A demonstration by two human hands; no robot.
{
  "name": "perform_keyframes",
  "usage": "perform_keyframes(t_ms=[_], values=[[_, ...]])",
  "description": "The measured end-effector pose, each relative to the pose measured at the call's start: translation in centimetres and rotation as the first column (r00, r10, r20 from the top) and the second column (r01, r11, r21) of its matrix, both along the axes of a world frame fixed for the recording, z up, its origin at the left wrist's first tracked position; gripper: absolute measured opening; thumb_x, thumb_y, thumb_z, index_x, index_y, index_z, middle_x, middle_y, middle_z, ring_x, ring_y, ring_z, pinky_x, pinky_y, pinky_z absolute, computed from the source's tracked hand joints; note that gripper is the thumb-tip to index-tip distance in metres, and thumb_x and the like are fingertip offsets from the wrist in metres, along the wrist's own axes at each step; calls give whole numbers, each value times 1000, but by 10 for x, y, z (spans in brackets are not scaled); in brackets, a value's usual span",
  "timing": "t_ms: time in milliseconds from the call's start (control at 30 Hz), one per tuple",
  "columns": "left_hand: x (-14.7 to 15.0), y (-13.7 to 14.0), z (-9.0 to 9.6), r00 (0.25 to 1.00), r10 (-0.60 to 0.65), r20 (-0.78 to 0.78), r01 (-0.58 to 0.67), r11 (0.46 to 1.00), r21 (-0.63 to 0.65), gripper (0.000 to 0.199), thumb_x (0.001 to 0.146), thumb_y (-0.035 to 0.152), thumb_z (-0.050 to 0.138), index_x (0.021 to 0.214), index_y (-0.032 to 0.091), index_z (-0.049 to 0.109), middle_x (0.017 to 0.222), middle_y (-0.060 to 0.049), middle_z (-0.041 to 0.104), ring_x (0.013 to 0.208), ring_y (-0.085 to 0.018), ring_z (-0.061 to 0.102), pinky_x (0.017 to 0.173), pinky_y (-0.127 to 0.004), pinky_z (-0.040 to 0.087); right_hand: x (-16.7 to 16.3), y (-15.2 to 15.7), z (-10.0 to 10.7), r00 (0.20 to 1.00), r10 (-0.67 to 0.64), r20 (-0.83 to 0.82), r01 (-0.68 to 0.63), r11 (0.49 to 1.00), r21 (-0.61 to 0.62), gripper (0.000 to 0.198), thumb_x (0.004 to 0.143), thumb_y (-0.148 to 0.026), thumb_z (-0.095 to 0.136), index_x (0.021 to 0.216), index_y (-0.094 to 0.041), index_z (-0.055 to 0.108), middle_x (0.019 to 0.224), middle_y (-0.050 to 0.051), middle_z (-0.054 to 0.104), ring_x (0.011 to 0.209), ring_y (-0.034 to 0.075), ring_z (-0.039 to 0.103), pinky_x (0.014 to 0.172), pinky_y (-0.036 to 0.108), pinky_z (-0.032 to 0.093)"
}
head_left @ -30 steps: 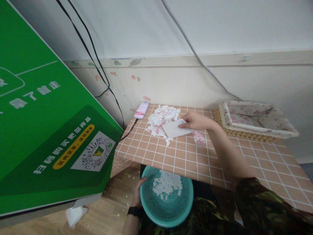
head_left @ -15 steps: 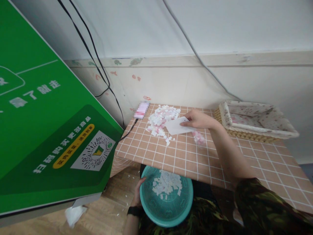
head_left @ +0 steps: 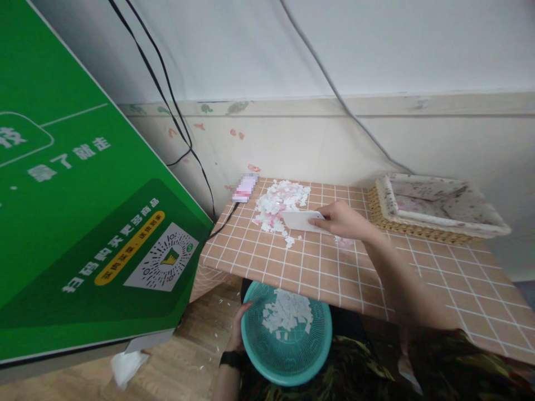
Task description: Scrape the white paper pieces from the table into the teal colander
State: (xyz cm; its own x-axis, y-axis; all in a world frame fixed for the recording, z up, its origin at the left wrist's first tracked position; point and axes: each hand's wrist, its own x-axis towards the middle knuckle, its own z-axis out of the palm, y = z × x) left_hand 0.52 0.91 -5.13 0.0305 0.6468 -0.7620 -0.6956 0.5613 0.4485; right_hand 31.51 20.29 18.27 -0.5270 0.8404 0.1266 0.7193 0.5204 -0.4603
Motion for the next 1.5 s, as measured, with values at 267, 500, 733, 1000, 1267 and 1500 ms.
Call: perform_keyframes(t_ms=[267, 500, 733, 1000, 1267, 1500], values=[[0, 0, 0, 996, -47, 82, 46, 999, 20, 25, 70, 32, 67, 81, 10, 72, 72, -9, 75, 74, -27, 69, 74, -40, 51, -13, -76, -62, 958, -230, -172, 240, 970, 43, 38, 91, -37, 43, 62, -17, 58, 49, -1, 48, 46, 10, 40, 51, 26, 27], [1, -4, 6, 1000, 9, 9, -9, 1000, 17, 16, 64, 28, 71, 65, 12, 69, 55, -5, 69, 61, -24, 66, 66, -36, 50, -18, -116, -77, 883, -365, -296, 394, 918, 43, 41, 89, -41, 47, 56, -17, 54, 47, -1, 47, 45, 10, 41, 47, 25, 28], [0, -5, 4, 998, 50, -46, -47, 997, 56, 14, 62, 26, 73, 64, 13, 69, 54, -3, 69, 51, -19, 62, 61, -32, 49, -27, -120, -69, 874, -384, -298, 414, 909, 43, 43, 90, -43, 45, 55, -19, 51, 47, -1, 46, 45, 12, 43, 49, 26, 30], [-1, -6, 4, 997, 72, -37, -69, 996, 57, 16, 60, 26, 74, 68, 13, 69, 59, -3, 71, 58, -21, 65, 63, -34, 50, -35, -104, -55, 960, -247, -133, 261, 960, 103, 35, 90, -35, 42, 65, -18, 58, 53, 2, 56, 48, 13, 46, 53, 27, 30], [0, -5, 5, 997, 69, -23, -67, 996, 52, 15, 61, 26, 73, 66, 12, 69, 57, -4, 70, 60, -22, 66, 65, -33, 50, -30, -102, -51, 943, -283, -172, 302, 948, 97, 36, 90, -35, 44, 60, -17, 52, 50, 1, 52, 46, 11, 44, 51, 27, 28], [-1, -5, 2, 998, 60, -15, -59, 997, 47, 16, 62, 26, 72, 69, 12, 70, 59, -4, 71, 60, -22, 66, 64, -34, 51, -30, -92, -54, 944, -289, -159, 307, 946, 103, 37, 90, -37, 42, 60, -18, 54, 50, 1, 52, 45, 12, 42, 51, 27, 28]])
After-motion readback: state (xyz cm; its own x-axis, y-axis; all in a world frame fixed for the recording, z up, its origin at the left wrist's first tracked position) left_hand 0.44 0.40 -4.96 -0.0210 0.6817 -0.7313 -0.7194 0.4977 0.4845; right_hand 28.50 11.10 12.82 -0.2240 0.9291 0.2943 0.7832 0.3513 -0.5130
